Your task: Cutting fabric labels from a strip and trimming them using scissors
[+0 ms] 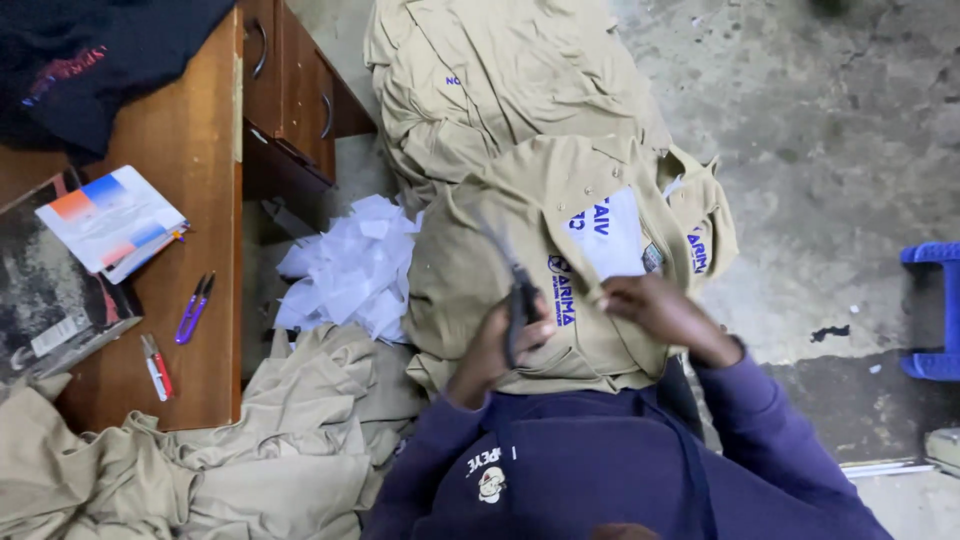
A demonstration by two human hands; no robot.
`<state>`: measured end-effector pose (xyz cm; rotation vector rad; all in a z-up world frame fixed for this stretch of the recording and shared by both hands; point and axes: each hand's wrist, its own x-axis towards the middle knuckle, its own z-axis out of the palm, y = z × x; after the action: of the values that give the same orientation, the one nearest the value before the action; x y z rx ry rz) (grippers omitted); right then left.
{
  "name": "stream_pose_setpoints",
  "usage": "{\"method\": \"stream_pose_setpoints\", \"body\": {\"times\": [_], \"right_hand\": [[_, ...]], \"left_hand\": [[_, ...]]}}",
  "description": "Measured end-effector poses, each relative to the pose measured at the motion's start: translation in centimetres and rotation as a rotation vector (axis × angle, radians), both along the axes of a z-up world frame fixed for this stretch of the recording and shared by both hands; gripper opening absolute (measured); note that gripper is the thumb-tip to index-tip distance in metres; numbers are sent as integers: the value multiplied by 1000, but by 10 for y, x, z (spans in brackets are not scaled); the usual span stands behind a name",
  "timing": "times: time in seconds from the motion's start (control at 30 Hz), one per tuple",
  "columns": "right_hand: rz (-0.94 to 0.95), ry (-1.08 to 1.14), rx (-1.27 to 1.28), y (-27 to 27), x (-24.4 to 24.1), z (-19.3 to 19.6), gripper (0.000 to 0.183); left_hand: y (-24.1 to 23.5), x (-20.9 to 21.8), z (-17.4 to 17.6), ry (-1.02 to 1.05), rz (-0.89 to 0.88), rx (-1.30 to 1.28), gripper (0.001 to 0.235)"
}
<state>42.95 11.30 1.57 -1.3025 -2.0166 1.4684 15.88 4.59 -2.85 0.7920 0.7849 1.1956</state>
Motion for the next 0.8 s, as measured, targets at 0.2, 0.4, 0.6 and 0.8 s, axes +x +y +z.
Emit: {"method": "stream_pose_setpoints", "body": {"times": [0.2, 0.4, 0.6, 0.8], "right_hand": [[142, 193, 108, -36, -72, 37, 15], [-2, 429, -48, -8, -54, 11, 23], [559, 444, -234, 13, -63, -60, 32], [238, 476, 101, 25, -57, -49, 24]], "left_hand": [[14, 6, -62, -140, -2, -206, 38], [7, -25, 63, -305, 310, 54, 60], [-2, -37, 91, -295, 382, 101, 57], [18, -30, 105, -336, 346, 155, 53]]}}
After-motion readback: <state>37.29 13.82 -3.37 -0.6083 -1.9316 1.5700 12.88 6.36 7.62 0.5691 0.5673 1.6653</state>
